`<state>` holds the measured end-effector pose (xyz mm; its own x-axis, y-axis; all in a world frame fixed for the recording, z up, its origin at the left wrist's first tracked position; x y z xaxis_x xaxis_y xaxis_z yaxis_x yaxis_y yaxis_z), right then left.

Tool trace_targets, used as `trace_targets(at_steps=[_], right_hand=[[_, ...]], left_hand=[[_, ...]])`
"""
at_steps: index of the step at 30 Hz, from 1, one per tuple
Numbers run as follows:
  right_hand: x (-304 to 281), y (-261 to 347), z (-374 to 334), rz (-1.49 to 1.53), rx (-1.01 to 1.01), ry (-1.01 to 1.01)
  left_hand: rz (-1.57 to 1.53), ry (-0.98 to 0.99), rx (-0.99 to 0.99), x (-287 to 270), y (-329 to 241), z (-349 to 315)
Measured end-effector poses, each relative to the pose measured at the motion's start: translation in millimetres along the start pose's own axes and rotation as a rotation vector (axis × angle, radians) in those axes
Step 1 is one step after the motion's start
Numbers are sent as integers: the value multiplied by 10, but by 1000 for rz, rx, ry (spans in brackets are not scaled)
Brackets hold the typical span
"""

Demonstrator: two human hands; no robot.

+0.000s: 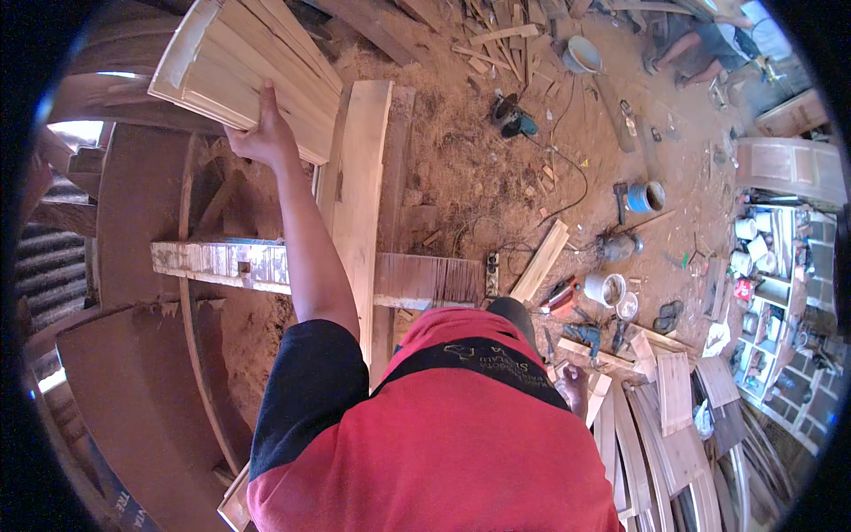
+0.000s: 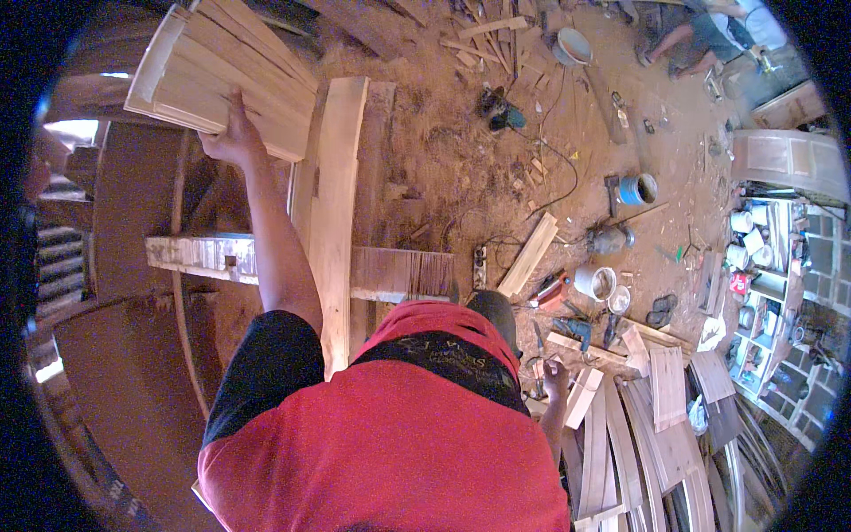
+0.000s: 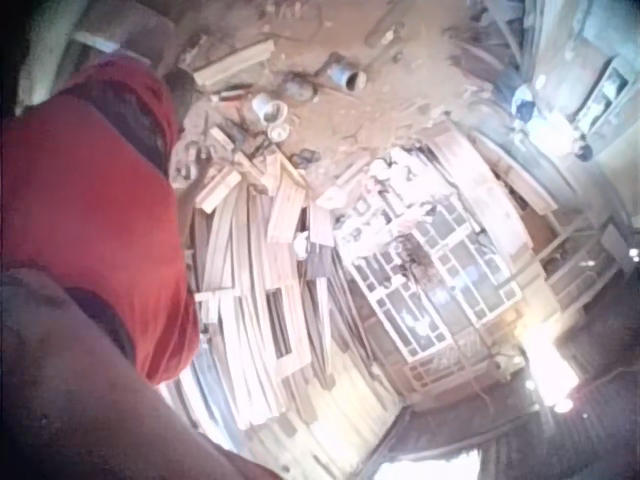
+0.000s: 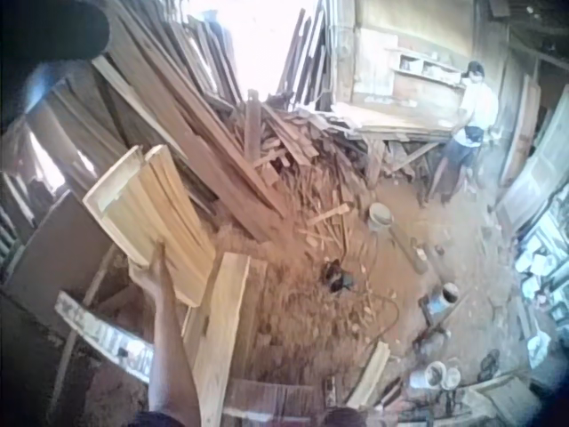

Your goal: The person applies a substance from a bucket to a wood piece using a stick and then fits various wooden panels into a frame by hand and using a tool.

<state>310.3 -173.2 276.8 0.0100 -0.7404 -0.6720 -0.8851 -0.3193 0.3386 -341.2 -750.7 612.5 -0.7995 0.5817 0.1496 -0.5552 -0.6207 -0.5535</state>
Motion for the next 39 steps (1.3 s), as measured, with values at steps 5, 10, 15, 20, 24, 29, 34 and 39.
trace_targets(at_steps=[5,10,15,20,24,29,34,39], right_hand=[[-149,403,55,-14,-61,31],[-215,428,351,-64,-137,-46],[-272,714,328,-104,-231,-61],[-468,3414,94,-120,-839,-143],[-273,6193,-826,197,-1217,104],[461,8266,-2585,168,-1753,-161],[1148,8864,-3053,579,-1719,-18],[1401,8923,-2844,662,-1698,-149]], left_hand=[[-157,-9,-102,35,-16,-15],[-159,64,-108,2,120,33],[-43,368,-130,-582,284,-270],[728,1164,-537,-1565,479,-1360],[803,1118,-579,-1680,583,-1646],[995,1042,-472,-1601,598,-1668],[985,1021,-503,-1602,622,-1754],[1022,1024,-497,-1571,653,-1796]])
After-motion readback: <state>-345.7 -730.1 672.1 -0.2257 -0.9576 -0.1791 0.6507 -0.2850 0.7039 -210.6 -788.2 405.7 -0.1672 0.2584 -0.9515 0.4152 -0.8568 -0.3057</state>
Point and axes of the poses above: each hand's wrist, its own z-axis towards the middle knuckle, its own x-axis out of the palm, y = z × x, the point moved 3 cm from there along z, towards the middle knuckle, and after that the axes turned 8 degrees about x, right-handed, at the moved point
